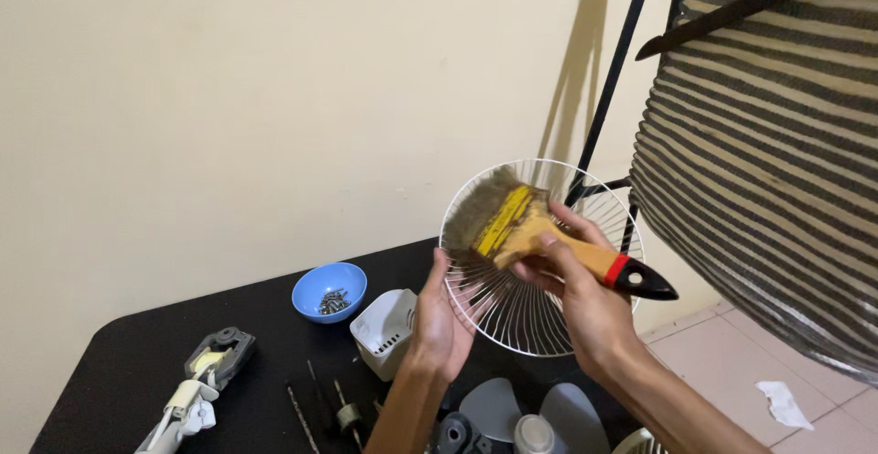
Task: The person disassembles a small white fan base using a screwdriver, removes the internal switch and wiring, then uses a brush to clean the fan cage. The person places removed screws into a blue bowl and sets aside the disassembled components.
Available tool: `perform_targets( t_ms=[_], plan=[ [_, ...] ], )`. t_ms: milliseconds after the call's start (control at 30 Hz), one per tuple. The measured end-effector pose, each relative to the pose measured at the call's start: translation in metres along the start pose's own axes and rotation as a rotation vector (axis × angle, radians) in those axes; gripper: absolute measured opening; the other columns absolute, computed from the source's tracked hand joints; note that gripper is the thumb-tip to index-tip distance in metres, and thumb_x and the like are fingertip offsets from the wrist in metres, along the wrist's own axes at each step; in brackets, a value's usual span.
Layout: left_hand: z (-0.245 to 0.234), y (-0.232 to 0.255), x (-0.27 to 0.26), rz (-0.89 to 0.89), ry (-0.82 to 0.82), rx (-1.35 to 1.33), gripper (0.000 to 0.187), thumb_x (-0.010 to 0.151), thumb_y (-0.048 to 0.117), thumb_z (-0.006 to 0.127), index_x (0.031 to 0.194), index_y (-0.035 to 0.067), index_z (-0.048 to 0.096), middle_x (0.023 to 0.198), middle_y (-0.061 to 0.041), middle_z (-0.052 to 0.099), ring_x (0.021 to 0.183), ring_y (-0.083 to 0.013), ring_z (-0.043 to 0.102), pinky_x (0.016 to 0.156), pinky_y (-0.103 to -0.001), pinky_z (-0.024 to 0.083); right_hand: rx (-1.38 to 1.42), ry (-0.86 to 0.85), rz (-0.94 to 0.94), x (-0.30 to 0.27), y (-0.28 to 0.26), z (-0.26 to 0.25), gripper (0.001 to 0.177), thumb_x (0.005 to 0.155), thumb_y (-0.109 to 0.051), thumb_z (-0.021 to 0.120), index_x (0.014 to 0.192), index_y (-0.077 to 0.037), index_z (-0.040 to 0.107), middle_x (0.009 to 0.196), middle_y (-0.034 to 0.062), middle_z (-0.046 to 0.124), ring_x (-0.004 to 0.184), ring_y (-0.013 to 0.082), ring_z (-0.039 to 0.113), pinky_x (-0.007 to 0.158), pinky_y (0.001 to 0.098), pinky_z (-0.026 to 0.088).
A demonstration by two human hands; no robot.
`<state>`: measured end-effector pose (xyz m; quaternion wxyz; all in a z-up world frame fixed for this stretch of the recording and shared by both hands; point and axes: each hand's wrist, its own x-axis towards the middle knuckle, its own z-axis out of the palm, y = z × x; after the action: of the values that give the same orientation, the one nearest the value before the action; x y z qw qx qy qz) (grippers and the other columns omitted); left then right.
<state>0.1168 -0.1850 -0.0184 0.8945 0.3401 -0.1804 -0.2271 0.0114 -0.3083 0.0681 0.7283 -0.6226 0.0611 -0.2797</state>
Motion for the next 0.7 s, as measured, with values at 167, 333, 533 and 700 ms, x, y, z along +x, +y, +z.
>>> perform_targets(
  t_ms=[167,333,533,700],
  plan=[
    [-0.001,0.014,-0.002,0.018,-0.072,-0.065,0.067,0.102,0.055,0.035,0.146,0.006,0.048,0.140,-0.014,0.062,0.127,-0.0247,0.059,0.109,-0.043,0.046,-0.168,-0.223,0.023,-0.005,-0.013,-0.005,0.050,0.093,-0.015,0.057,0.142,-0.005,0.056,0.128,0.0141,0.069,0.099,0.0230,0.075,0.083,0.0355,0.067],
    [0.003,0.031,-0.009,0.067,-0.040,-0.006,0.065,0.101,0.054,0.032,0.148,0.011,0.046,0.143,-0.014,0.059,0.130,-0.0265,0.058,0.112,-0.044,0.043,-0.536,-0.424,0.218,-0.003,-0.042,-0.013,0.051,0.091,-0.021,0.060,0.142,-0.015,0.063,0.120,0.0173,0.074,0.088,0.0272,0.080,0.079,0.0370,0.067],
    [0.005,0.038,-0.006,0.128,0.017,0.165,0.068,0.102,0.055,0.029,0.152,0.010,0.043,0.151,-0.017,0.054,0.137,-0.0288,0.053,0.115,-0.044,0.041,-0.490,-0.300,0.080,-0.011,-0.045,-0.019,0.053,0.092,-0.019,0.057,0.144,-0.013,0.057,0.121,0.0182,0.074,0.090,0.0301,0.081,0.084,0.0394,0.067],
    [0.003,0.038,-0.007,0.167,0.019,0.218,0.070,0.102,0.056,0.026,0.154,0.010,0.037,0.153,-0.020,0.050,0.141,-0.0339,0.051,0.116,-0.048,0.042,-0.300,0.033,-0.072,-0.002,-0.029,-0.015,0.050,0.096,-0.017,0.053,0.143,-0.004,0.046,0.129,0.0192,0.062,0.104,0.0272,0.074,0.090,0.0399,0.060]
  ],
)
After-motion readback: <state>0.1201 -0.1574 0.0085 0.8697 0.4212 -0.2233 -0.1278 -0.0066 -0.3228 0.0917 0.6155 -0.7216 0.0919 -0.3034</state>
